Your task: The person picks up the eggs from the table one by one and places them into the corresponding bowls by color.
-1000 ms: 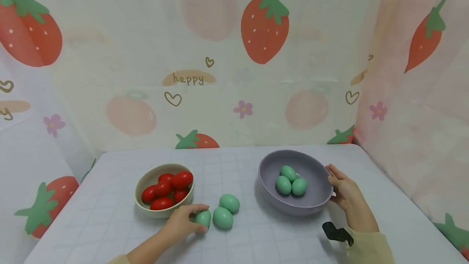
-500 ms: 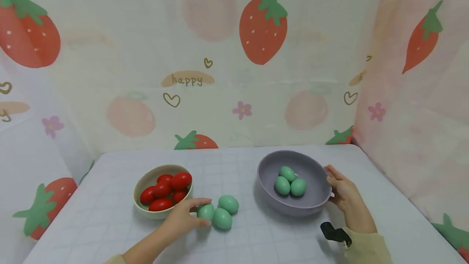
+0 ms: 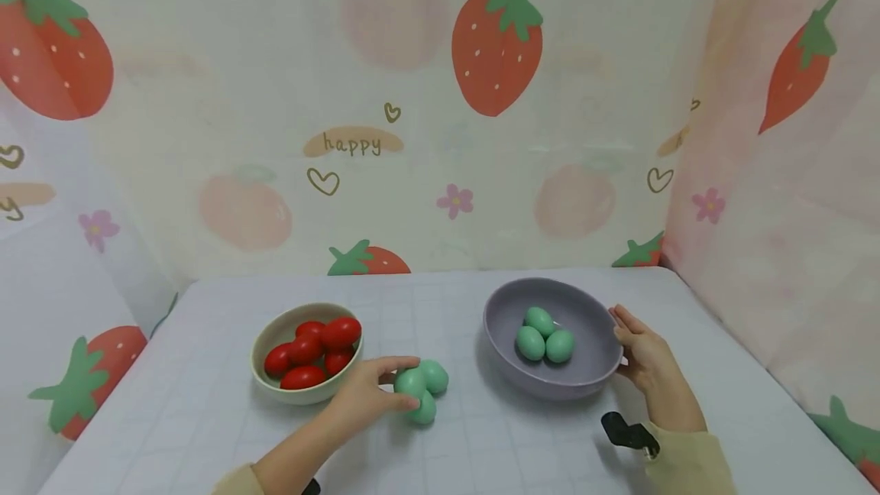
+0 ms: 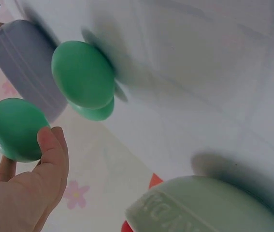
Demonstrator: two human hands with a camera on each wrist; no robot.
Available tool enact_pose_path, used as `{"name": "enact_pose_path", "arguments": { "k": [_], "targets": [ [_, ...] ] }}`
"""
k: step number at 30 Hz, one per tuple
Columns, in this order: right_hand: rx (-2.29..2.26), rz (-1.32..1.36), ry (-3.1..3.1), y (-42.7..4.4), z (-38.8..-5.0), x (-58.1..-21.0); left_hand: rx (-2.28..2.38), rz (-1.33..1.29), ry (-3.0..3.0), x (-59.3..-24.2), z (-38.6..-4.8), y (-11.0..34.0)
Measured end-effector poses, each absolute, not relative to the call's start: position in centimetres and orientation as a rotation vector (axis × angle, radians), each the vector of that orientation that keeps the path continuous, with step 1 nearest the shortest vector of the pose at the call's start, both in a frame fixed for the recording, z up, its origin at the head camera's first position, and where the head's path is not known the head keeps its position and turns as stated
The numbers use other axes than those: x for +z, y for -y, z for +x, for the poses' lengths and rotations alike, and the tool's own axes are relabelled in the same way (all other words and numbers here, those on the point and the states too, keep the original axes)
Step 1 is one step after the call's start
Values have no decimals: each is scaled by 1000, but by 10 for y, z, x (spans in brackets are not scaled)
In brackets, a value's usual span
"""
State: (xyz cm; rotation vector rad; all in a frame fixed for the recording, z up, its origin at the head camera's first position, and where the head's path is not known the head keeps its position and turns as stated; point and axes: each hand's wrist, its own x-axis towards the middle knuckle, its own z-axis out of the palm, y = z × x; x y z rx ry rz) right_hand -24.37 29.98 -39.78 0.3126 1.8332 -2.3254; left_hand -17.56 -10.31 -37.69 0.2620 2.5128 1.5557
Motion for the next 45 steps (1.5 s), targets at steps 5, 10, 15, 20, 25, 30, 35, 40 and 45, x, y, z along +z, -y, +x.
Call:
{"name": "enact_pose_path", "arguments": {
  "k": [5,10,15,20,25,30,35,40,45],
  "targets": [
    [-2327,304,-1830,-300,-242,-399,1552,258,-2489,-376,-179,95],
    [-2363,331,-1792,-301,-242,-399,1553,248,-2464,-374,-184,85],
    [-2375,358,-1789,-300,-242,-397,1572,234,-2438,-373,-186,77],
    [-2366,359,-1793,-299,-240,-401,1593,264,-2440,-374,-186,75],
    [-2349,336,-1824,-299,-241,-401,1638,273,-2424,-374,-187,71],
    [-2356,331,-1815,-301,-243,-399,1686,304,-2383,-373,-191,66],
    [-2355,351,-1804,-302,-245,-399,1720,298,-2360,-371,-194,60],
    [-2357,348,-1797,-301,-244,-399,1753,297,-2345,-370,-195,55],
    [-2352,349,-1804,-301,-243,-399,1772,306,-2340,-369,-198,48]
  ]
}}
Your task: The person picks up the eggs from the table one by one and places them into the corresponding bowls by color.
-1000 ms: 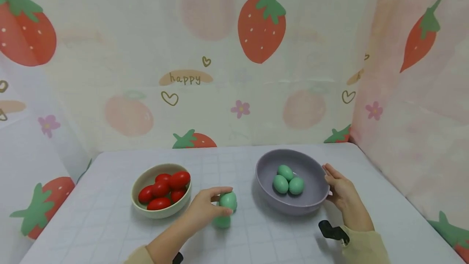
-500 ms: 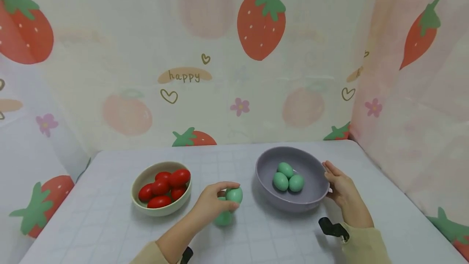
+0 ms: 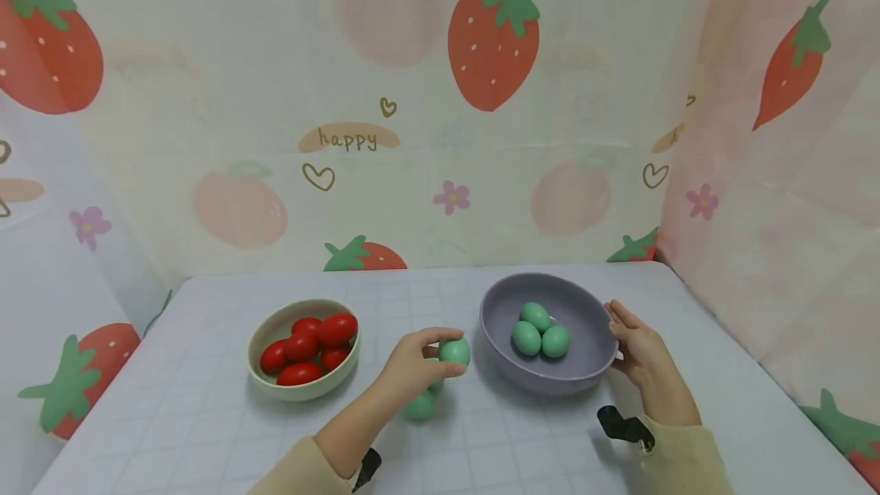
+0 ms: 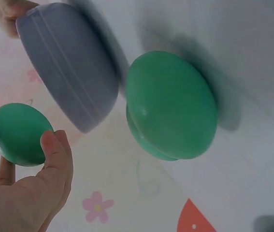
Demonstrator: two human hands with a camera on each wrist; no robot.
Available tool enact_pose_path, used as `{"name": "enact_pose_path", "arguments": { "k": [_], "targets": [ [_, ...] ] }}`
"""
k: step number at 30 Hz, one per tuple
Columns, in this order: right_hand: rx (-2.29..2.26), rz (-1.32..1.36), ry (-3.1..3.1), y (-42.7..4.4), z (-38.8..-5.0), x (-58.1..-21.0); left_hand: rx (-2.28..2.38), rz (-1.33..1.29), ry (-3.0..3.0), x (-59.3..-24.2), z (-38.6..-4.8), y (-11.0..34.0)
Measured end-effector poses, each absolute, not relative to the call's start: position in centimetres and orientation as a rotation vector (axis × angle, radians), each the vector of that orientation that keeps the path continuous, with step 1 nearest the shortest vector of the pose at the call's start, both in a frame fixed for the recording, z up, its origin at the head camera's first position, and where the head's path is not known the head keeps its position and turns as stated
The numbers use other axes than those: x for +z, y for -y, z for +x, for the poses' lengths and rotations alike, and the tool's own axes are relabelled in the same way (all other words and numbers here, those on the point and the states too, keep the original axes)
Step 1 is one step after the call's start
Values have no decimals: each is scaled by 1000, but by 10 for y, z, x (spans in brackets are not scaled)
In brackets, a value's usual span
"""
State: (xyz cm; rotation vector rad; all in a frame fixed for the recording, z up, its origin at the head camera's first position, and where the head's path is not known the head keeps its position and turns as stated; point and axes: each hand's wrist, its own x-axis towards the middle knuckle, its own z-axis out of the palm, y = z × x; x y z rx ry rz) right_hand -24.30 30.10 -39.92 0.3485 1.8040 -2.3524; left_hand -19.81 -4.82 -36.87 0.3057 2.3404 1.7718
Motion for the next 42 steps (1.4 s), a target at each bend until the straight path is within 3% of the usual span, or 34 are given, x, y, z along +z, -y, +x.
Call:
{"name": "enact_pose_path", "arguments": {
  "k": [26,42],
  "targets": [
    [-2350,361,-1810,-298,-244,-395,1849,398,-2295,-367,-219,3],
    [-2359,369,-1792,-300,-240,-399,1960,301,-2240,-367,-229,-23]
  ]
}}
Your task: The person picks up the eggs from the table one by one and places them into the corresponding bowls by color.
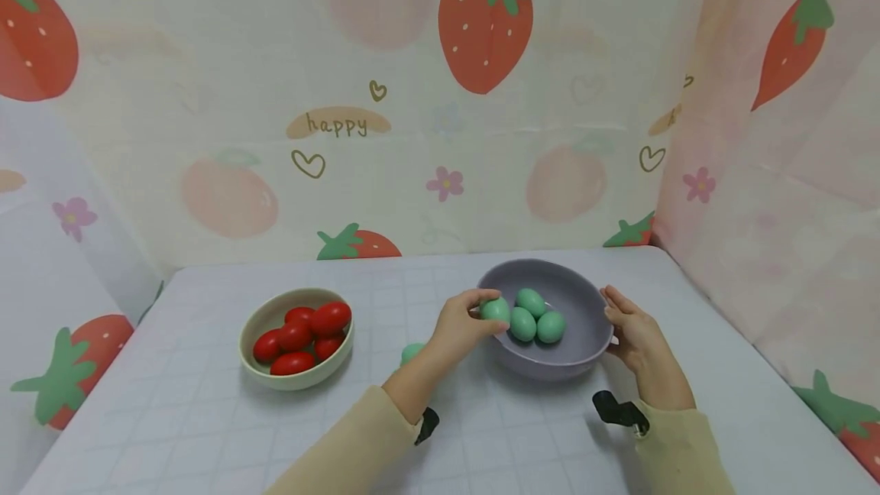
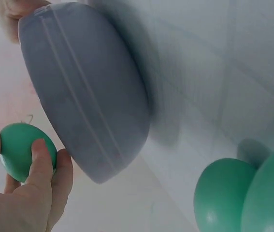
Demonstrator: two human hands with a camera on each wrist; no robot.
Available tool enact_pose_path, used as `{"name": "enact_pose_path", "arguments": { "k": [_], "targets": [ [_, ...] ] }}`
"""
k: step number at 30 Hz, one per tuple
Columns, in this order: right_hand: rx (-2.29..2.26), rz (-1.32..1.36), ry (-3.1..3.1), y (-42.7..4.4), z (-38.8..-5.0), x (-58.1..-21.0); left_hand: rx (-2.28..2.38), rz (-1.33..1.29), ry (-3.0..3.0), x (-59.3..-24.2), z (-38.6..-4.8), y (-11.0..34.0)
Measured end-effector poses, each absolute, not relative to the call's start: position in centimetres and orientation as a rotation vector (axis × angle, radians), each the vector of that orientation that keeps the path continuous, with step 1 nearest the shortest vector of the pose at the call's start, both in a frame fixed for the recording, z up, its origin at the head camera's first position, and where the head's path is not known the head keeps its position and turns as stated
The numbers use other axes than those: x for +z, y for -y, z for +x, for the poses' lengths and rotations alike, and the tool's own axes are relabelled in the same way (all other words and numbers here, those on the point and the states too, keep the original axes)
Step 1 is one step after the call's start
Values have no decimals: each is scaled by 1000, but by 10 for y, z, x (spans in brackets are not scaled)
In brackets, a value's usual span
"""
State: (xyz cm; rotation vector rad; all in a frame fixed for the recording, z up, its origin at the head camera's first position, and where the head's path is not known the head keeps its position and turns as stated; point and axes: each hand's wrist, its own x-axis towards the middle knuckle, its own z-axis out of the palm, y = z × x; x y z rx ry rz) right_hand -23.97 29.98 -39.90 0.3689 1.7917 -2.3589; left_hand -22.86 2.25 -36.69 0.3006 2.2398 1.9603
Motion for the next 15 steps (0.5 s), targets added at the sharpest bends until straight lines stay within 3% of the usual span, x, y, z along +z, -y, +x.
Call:
{"name": "enact_pose_path", "arguments": {
  "k": [15],
  "targets": [
    [-2338,359,-1812,-301,-241,-397,2014,106,-2179,-369,-253,-59]
  ]
}}
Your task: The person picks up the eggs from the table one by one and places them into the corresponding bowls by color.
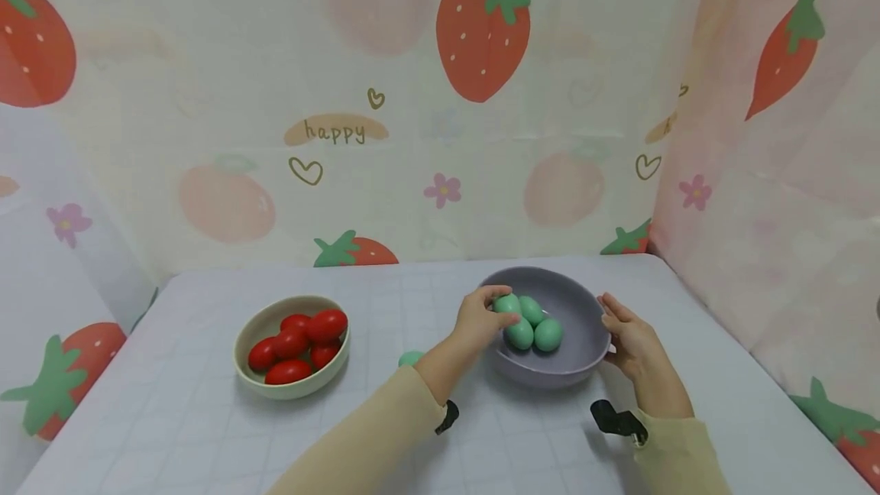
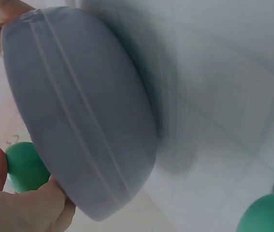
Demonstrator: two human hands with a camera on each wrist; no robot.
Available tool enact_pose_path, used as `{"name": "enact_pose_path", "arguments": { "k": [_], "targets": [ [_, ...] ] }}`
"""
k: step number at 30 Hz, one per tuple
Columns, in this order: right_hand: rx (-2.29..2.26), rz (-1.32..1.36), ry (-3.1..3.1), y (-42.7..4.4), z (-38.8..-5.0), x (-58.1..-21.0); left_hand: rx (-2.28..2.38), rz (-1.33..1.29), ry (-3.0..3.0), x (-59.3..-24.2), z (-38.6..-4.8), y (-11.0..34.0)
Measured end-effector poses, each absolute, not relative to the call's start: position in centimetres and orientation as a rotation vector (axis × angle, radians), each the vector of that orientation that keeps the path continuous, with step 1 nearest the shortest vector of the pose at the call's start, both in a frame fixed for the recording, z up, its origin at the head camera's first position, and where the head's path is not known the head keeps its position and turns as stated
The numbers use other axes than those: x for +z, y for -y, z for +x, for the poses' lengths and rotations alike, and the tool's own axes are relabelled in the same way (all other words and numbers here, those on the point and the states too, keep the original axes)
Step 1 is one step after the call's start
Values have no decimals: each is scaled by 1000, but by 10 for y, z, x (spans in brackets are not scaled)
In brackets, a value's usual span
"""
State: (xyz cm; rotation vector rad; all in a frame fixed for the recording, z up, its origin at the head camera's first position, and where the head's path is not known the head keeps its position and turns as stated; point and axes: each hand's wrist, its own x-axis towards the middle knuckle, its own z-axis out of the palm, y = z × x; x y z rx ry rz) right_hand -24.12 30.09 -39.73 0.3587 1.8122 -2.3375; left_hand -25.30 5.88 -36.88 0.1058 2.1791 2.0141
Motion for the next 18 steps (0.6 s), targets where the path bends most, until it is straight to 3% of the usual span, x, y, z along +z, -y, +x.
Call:
{"name": "enact_pose_path", "arguments": {
  "k": [18],
  "targets": [
    [-2320,356,-1860,-300,-241,-397,2022,-319,-2242,-388,-285,-104]
  ]
}}
